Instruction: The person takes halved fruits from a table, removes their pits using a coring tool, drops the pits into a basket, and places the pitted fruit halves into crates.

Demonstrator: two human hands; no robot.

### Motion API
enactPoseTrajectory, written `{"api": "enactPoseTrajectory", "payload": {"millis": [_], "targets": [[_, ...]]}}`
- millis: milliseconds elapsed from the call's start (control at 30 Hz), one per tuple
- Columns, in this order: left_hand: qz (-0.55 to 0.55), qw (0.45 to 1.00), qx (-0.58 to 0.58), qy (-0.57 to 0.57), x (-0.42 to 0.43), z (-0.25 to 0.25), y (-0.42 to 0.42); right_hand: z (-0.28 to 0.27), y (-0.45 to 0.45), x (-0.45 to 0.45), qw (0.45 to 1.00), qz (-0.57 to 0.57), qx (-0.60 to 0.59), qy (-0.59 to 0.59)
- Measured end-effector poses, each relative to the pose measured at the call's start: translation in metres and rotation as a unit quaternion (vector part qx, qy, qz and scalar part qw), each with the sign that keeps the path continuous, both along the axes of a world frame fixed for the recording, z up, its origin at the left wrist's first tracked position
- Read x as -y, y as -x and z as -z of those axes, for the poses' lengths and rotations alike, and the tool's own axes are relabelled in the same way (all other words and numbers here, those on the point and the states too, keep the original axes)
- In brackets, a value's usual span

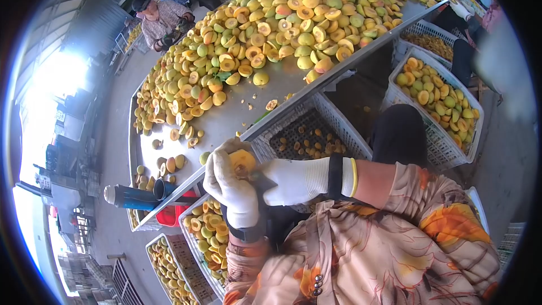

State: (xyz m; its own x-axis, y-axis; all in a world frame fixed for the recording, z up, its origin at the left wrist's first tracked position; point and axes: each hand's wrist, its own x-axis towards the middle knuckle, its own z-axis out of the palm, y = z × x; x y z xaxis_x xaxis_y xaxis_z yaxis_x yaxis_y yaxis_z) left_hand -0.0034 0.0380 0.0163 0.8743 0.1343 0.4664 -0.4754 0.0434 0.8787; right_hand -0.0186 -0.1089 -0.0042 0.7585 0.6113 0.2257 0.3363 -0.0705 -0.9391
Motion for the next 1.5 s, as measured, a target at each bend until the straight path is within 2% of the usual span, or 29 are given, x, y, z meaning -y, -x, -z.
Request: {"api": "enactPoseTrajectory", "payload": {"millis": [67,167,267,367,467,533,600,667,733,767,800,833,900,933,967,1033,1067,1133,1200,1233,1267,1333,1400,1433,1467,1500], "targets": [[0.037,0.997,-0.059,0.036,0.000,-0.008,0.002,0.001,0.005,-0.004,0.999,-0.003,-0.001,-0.044],[0.097,0.989,-0.090,0.064,-0.006,-0.018,0.002,0.010,0.002,-0.012,0.989,0.025,0.119,-0.086],[0.152,0.981,-0.083,0.085,-0.009,-0.016,-0.001,-0.017,0.009,0.001,0.985,-0.049,-0.161,-0.021],[0.198,0.973,-0.095,0.071,-0.009,-0.018,-0.002,-0.045,0.011,0.011,0.900,-0.146,-0.405,-0.068],[0.246,0.961,-0.104,0.073,-0.008,-0.011,-0.005,-0.036,0.010,0.017,0.823,-0.216,-0.510,-0.127],[0.271,0.951,-0.104,0.107,-0.005,-0.004,-0.005,-0.026,0.008,0.016,0.795,-0.254,-0.526,-0.166],[0.240,0.945,-0.165,0.149,-0.006,-0.006,-0.002,-0.020,0.009,0.014,0.771,-0.268,-0.540,-0.205],[0.202,0.934,-0.221,0.194,-0.012,-0.008,-0.001,-0.014,0.006,0.018,0.783,-0.279,-0.517,-0.201],[0.101,0.973,-0.170,0.115,-0.031,0.001,-0.005,-0.009,0.001,0.023,0.803,-0.300,-0.483,-0.179],[0.095,0.968,-0.182,0.143,-0.048,0.006,-0.003,-0.005,0.001,0.028,0.827,-0.246,-0.485,-0.143],[0.087,0.962,-0.194,0.170,-0.071,0.011,0.001,-0.009,0.000,0.028,0.877,-0.183,-0.436,-0.087],[0.060,0.961,-0.211,0.167,-0.095,0.016,0.007,-0.005,-0.002,0.031,0.858,-0.155,-0.485,-0.067],[0.000,0.954,-0.253,0.162,-0.148,0.023,0.030,-0.001,0.001,0.026,0.892,-0.034,-0.448,0.041],[-0.092,0.981,-0.161,-0.058,-0.180,0.040,0.045,0.007,-0.001,0.024,0.896,-0.016,-0.435,0.092],[-0.237,0.932,-0.078,-0.262,-0.213,0.057,0.060,0.014,0.000,0.022,0.903,0.002,-0.409,0.131],[-0.323,0.889,-0.162,-0.282,-0.279,0.075,0.094,0.030,0.000,0.020,0.904,0.025,-0.378,0.197],[-0.262,0.906,-0.332,0.018,-0.299,0.067,0.108,0.038,0.001,0.019,0.904,0.034,-0.366,0.218],[-0.343,0.868,-0.360,-0.008,-0.347,0.087,0.145,0.053,0.001,0.017,0.899,0.034,-0.344,0.267],[-0.387,0.837,-0.376,-0.090,-0.405,0.134,0.185,0.075,0.000,0.019,0.903,0.024,-0.322,0.283],[-0.405,0.796,-0.413,-0.178,-0.417,0.149,0.200,0.073,-0.002,0.015,0.881,0.017,-0.343,0.326],[-0.419,0.746,-0.446,-0.263,-0.423,0.158,0.212,0.085,-0.002,0.014,0.894,0.007,-0.307,0.327],[-0.431,0.690,-0.492,-0.311,-0.417,0.182,0.228,0.110,-0.001,0.017,0.915,-0.012,-0.233,0.328],[-0.454,0.652,-0.503,-0.340,-0.408,0.210,0.237,0.107,-0.002,0.010,0.892,-0.015,-0.272,0.360],[-0.452,0.598,-0.547,-0.374,-0.394,0.208,0.235,0.101,-0.001,0.003,0.879,-0.009,-0.311,0.362],[-0.438,0.579,-0.561,-0.398,-0.397,0.225,0.239,0.098,-0.001,-0.001,0.864,-0.003,-0.349,0.363],[-0.441,0.574,-0.564,-0.396,-0.397,0.233,0.239,0.101,-0.002,0.000,0.873,-0.011,-0.322,0.366]]}}
